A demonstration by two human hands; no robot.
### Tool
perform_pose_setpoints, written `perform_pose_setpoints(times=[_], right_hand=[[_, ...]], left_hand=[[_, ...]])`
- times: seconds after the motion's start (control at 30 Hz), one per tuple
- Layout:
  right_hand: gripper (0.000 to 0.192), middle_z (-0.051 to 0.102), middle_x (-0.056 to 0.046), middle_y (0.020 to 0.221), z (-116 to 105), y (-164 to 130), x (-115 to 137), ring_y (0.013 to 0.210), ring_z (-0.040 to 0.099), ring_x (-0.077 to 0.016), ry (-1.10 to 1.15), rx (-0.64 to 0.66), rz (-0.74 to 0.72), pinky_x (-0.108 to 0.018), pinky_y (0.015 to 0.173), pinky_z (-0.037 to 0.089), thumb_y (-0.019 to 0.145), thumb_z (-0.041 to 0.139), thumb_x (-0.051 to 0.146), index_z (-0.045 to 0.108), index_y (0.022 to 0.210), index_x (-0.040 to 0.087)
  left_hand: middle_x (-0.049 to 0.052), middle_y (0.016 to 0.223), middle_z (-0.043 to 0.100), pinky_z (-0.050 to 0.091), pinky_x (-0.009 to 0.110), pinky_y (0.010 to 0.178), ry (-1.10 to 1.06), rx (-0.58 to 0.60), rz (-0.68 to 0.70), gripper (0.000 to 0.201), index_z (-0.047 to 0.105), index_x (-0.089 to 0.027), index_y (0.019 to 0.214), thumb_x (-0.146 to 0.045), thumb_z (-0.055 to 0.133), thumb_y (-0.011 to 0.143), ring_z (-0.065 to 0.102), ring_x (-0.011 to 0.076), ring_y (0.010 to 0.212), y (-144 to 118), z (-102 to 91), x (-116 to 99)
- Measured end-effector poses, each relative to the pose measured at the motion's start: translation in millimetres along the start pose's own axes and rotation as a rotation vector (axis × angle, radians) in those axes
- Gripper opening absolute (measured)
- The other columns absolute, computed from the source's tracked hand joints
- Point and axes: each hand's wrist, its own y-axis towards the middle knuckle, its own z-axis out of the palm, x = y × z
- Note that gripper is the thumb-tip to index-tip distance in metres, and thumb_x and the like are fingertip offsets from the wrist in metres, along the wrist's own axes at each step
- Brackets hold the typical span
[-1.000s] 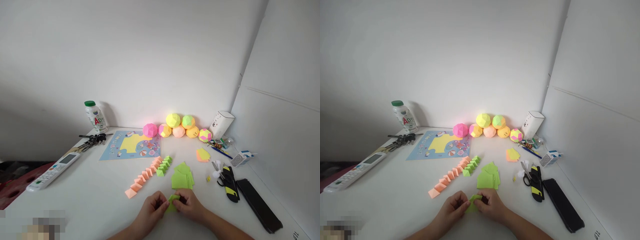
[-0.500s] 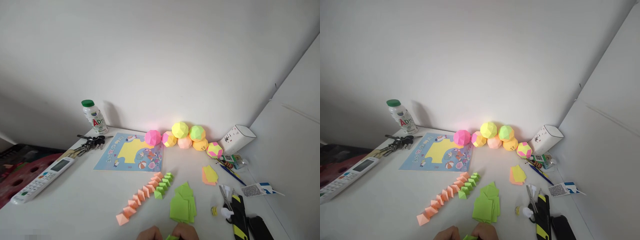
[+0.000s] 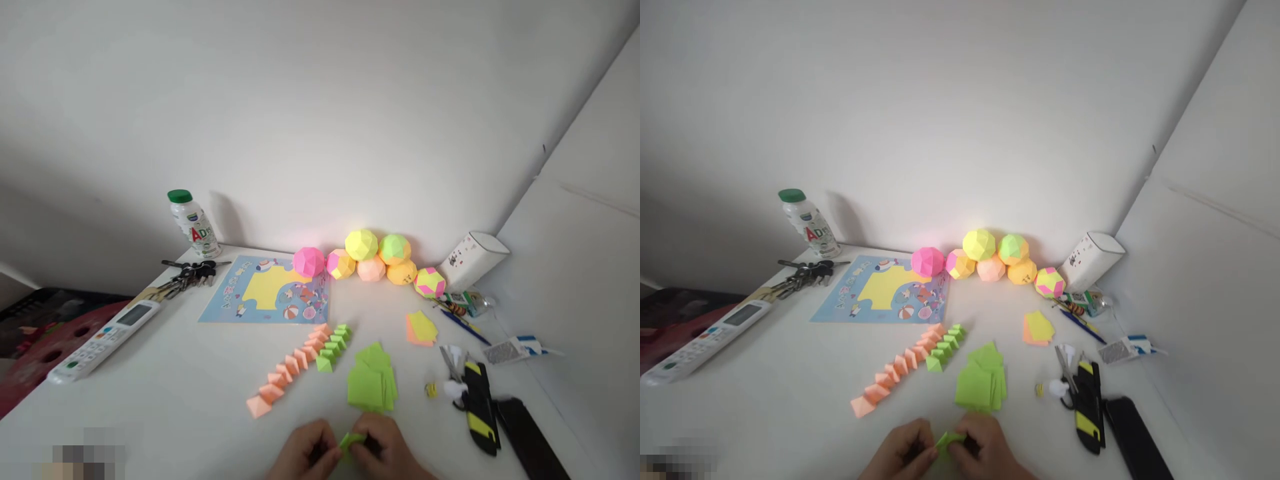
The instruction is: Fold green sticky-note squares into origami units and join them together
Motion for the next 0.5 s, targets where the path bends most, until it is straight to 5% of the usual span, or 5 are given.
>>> perform_pose_setpoints(times=[0.17,0.5], right_hand=[[0.026,0.04,0.002,0.055,-3.6,6.1,18.8,0.05,0.036,-0.0106,0.101,-0.006,0.036,-0.022,0.048,0.029,0.08,0.051,0.035,0.047,0.061,0.017],[0.026,0.041,0.003,0.054,-2.1,5.2,18.3,0.047,0.035,-0.0089,0.195,0.019,0.07,-0.021,0.045,0.028,0.079,0.055,0.037,0.049,0.064,0.016]], left_hand=[[-0.005,0.054,0.043,0.028,0.02,0.047,-0.029,-0.005,0.05,0.039,0.046,-0.017,0.065,-0.054,0.054,0.075,0.035,0.0081,0.049,-2.0,-4.1,-13.9],[-0.006,0.052,0.044,0.029,0.02,0.046,-0.045,0.011,0.08,0.036,0.046,-0.017,0.067,-0.05,0.056,0.075,0.037,0.0068,0.047,-3.8,-5.9,-17.2]])
